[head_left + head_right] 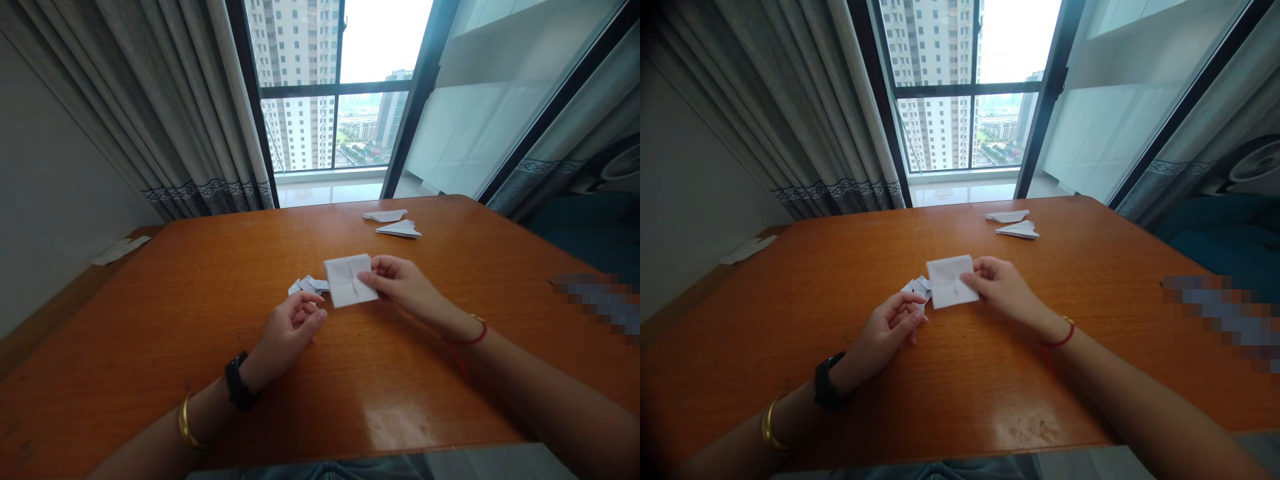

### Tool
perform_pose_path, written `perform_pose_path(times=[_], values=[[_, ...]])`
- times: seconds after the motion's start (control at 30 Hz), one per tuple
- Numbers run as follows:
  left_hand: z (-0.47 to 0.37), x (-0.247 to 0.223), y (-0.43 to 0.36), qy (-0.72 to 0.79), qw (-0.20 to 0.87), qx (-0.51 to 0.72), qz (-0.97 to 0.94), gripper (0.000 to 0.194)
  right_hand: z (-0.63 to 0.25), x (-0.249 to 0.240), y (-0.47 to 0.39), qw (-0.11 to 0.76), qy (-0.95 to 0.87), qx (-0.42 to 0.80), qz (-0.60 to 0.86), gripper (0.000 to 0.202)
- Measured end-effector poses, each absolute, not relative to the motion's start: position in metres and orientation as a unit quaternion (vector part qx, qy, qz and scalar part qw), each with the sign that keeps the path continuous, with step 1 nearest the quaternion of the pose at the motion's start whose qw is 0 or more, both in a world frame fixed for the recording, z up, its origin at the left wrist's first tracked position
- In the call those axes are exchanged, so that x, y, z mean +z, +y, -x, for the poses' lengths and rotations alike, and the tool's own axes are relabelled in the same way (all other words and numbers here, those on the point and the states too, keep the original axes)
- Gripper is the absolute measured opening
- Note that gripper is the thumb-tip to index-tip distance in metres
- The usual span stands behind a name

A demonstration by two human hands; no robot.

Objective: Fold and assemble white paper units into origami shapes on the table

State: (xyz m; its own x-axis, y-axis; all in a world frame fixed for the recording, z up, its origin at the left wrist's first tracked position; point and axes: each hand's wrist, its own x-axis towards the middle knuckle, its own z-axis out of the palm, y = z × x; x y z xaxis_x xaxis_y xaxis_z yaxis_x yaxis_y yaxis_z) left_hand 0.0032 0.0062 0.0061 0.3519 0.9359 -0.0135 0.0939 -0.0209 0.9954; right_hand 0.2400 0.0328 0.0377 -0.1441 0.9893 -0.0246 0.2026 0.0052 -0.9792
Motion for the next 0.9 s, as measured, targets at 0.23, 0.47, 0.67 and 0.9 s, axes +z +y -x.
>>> perform_pose_path(times=[0.23, 0.47, 0.67, 0.9], values=[[-0.001, -0.001, 0.005, 0.41, 0.511, 0.354, -0.667, 0.029, -0.36, 0.025, 0.093, 0.311, -0.524, 0.294, 0.737, 0.028], [-0.001, 0.002, 0.004, 0.412, 0.479, 0.333, -0.7, 0.026, -0.377, -0.01, 0.115, 0.271, -0.539, 0.181, 0.776, 0.029], [-0.001, 0.005, 0.003, 0.41, 0.452, 0.324, -0.723, 0.024, -0.368, -0.013, 0.12, 0.23, -0.538, 0.074, 0.808, 0.041], [-0.001, 0.008, 0.003, 0.41, 0.427, 0.324, -0.738, 0.021, -0.349, -0.013, 0.112, 0.185, -0.51, 0.008, 0.84, 0.042]])
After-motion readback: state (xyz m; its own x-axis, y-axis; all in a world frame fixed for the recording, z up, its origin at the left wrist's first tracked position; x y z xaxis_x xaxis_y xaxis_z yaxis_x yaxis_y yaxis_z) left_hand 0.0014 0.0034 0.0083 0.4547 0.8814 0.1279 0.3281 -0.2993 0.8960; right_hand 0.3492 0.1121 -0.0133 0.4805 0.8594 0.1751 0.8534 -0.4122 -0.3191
